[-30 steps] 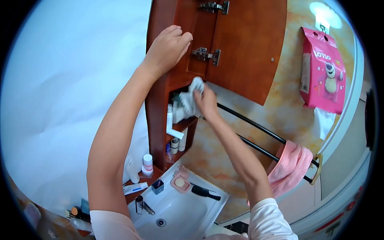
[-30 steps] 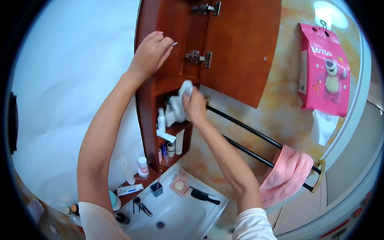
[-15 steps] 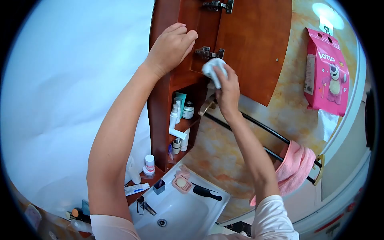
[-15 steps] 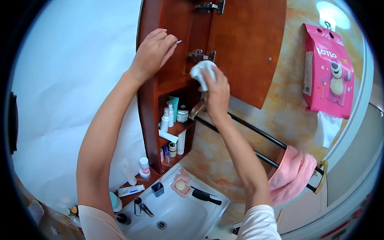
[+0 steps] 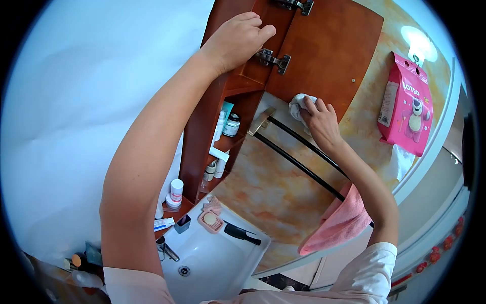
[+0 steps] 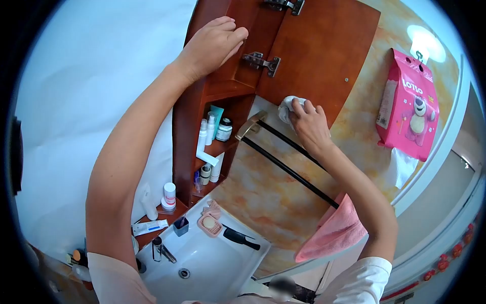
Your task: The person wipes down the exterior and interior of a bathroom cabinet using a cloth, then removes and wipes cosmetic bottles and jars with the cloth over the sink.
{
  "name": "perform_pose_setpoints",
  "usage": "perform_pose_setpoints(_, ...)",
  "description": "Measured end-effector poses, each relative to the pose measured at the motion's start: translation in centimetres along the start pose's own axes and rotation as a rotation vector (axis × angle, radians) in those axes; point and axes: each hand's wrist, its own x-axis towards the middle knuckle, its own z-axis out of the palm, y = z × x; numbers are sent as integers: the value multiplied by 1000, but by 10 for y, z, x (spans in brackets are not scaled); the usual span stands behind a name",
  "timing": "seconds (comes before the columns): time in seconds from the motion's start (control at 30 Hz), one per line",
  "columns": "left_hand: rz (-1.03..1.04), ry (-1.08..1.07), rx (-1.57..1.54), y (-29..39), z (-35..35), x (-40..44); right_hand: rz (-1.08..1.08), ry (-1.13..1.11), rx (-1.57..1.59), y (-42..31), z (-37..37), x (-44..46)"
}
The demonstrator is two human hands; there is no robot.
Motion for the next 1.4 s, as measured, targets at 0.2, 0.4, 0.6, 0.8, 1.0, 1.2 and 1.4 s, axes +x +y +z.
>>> perform_pose_setpoints(0.2, 59, 91, 6, 0, -2, 1, -58, 81, -56, -22, 31, 75)
perform_pose_setpoints(0.4, 61, 86, 5, 1, -6, 4, -31, -31, -123, -10, 5, 50)
perform_pose_setpoints(0.6, 53, 74, -39, 1, -7, 3, -45, -57, -124, 23, -25, -8)
perform_pose_setpoints(0.8, 42, 100, -54, 4, -5, 2, -86, -31, -134, -11, 25, 76)
perform_pose_setpoints(1.0, 5, 27, -4, 1, -2, 0, -66, 27, -83, 1, 9, 47)
perform_pose_setpoints(1.2, 14, 94, -14, 3, -4, 1, 212, 170, -223, 109, -35, 44)
perform_pose_setpoints(1.4, -42, 44, -73, -1, 5, -3, 47, 170, -253, 51, 13, 10)
